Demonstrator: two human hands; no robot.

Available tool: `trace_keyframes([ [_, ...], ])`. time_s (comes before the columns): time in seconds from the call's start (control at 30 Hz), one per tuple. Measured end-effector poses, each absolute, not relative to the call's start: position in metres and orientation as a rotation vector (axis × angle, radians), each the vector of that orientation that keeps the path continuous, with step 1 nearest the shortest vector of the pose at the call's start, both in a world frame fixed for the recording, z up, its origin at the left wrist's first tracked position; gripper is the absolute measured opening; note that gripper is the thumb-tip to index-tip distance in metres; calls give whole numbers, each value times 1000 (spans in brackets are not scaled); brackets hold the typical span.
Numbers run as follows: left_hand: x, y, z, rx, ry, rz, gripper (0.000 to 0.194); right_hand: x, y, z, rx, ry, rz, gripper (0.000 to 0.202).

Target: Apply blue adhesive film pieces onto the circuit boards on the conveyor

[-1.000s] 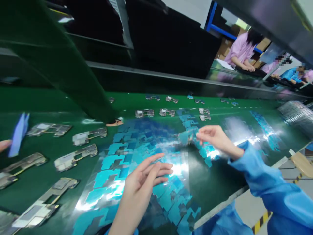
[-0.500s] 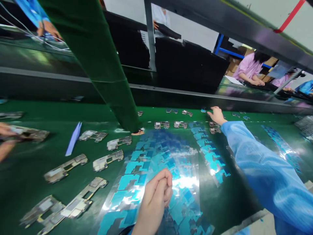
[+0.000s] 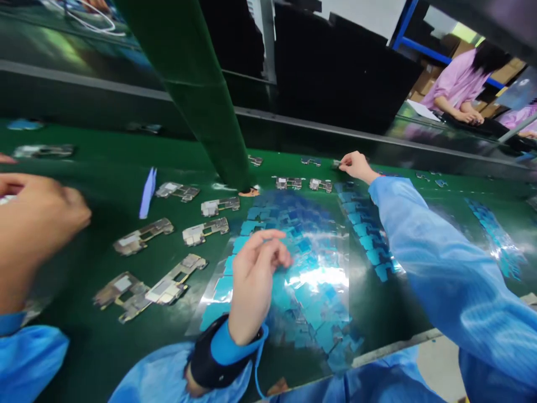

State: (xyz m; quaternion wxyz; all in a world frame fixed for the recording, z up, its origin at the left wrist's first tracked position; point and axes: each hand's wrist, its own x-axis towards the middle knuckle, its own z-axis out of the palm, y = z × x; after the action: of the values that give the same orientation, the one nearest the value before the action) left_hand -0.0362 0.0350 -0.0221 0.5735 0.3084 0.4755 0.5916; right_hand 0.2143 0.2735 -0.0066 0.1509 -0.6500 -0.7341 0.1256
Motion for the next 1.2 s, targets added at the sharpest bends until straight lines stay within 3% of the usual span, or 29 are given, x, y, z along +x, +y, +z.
trace_keyframes([
  [0.13,-37,39,-25,957,1199,1372,44,184,210,18,-1589,-2213,455,10],
  [0.2,-36,41,-27,1077,1170,1328,51,164,171,22,-1259,-2357,664,12],
  [0.3,-37,45,-29,1180,1180,1415,31,139,127,23,-915,-2443,859,14],
  [0.37,-40,49,-29,1221,1221,1476,20,130,114,24,-921,-2398,879,14],
  [0.5,-43,52,-23,1389,1164,1411,11,127,109,34,-953,-2368,993,21],
  [0.57,-44,52,-18,1351,1108,1422,18,129,102,36,-969,-2331,979,27],
  [0.73,-52,59,-14,797,1024,1693,16,151,58,1,-958,-2638,726,92],
  [0.77,-54,60,-15,709,1002,1705,15,156,49,-11,-952,-2750,723,91],
  [0.87,-57,63,-15,612,956,1707,15,169,34,-39,-1007,-2853,610,56],
  [0.93,-56,63,-14,604,950,1706,16,171,33,-43,-1030,-2817,549,44],
  [1.07,-56,63,-13,528,967,1668,19,173,43,-21,-1055,-2538,835,43],
  [1.2,-55,63,-11,487,963,1583,21,185,61,11,-1238,-1810,1347,45],
])
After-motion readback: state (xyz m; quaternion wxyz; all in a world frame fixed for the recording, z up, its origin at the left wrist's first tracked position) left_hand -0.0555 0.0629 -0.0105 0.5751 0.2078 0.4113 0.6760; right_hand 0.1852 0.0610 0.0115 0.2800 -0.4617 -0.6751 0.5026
